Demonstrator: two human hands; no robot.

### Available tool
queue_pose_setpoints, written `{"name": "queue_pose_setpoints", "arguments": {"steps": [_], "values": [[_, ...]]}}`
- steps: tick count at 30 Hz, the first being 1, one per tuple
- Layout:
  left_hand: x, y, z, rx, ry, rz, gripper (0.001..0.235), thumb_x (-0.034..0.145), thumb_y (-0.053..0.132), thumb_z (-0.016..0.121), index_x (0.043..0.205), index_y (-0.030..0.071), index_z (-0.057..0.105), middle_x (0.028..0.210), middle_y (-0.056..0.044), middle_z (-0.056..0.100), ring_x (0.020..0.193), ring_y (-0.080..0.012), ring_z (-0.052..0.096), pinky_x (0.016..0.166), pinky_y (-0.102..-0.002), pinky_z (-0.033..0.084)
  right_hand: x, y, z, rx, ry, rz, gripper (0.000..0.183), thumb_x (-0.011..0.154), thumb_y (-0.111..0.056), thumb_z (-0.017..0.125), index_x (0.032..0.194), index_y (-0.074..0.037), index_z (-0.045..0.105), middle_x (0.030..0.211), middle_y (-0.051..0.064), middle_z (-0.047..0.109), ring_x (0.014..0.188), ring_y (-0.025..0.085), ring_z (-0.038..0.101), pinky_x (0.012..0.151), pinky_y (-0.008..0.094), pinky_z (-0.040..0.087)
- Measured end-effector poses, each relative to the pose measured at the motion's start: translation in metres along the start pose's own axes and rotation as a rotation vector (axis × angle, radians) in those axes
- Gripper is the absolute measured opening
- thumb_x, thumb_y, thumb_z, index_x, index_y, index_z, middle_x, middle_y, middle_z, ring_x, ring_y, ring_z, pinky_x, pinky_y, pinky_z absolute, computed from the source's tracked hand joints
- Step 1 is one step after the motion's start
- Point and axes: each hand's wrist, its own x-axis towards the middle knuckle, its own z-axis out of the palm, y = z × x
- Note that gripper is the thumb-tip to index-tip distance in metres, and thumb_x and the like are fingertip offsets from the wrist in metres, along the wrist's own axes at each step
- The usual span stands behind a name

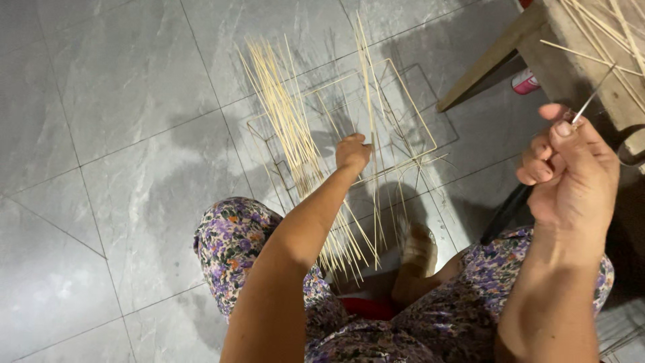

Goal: The person sits on the floor and uses a knife to sharpen the ends of thin wooden sticks. They repeatedly pick up sticks from a wire rack, scrape the knife along the wood to create a point, and place the sticks back on the rack.

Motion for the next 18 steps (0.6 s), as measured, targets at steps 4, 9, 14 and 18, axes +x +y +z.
{"name": "queue_pose_setpoints", "arguments": {"steps": [4, 9, 14, 18], "values": [[-0.002, 0.006, -0.025, 0.021, 0.007, -0.124, 0.027, 0.086, 0.027, 0.072, 0.108, 0.013, 0.070, 0.117, -0.015, 0.072, 0.107, -0.0324, 0.070, 0.094, -0.041, 0.056, -0.002, -0.004, 0.012, -0.001, 0.073, 0.020, 0.017, 0.111, -0.018, 0.060, 0.118, -0.004, 0.069, 0.075, 0.002, 0.057, 0.055, 0.009, 0.044, 0.052, 0.023, 0.032], [-0.008, -0.005, -0.083, 0.159, 0.129, -0.153, 0.034, 0.091, 0.025, 0.069, 0.119, 0.009, 0.059, 0.120, -0.019, 0.066, 0.104, -0.0367, 0.070, 0.089, -0.047, 0.056, -0.002, 0.001, 0.018, 0.037, 0.042, 0.011, 0.023, 0.118, -0.020, 0.055, 0.126, -0.002, 0.067, 0.076, 0.006, 0.060, 0.056, 0.012, 0.049, 0.058, 0.029, 0.038], [-0.013, -0.028, -0.109, 0.344, 0.097, -0.198, 0.052, 0.090, 0.039, 0.070, 0.123, 0.001, 0.055, 0.118, -0.021, 0.066, 0.104, -0.0354, 0.069, 0.088, -0.045, 0.056, -0.001, 0.007, 0.021, 0.052, -0.005, 0.019, 0.022, 0.119, -0.020, 0.056, 0.123, -0.001, 0.066, 0.077, 0.008, 0.062, 0.056, 0.014, 0.051, 0.057, 0.029, 0.039], [-0.025, -0.031, -0.122, 0.414, -0.152, -0.188, 0.049, 0.097, 0.046, 0.064, 0.122, 0.003, 0.062, 0.119, -0.019, 0.069, 0.110, -0.0333, 0.068, 0.093, -0.043, 0.056, 0.000, 0.014, 0.021, 0.020, -0.028, 0.034, 0.019, 0.121, -0.018, 0.059, 0.121, 0.000, 0.064, 0.080, 0.009, 0.062, 0.059, 0.014, 0.051, 0.057, 0.028, 0.040]]}}
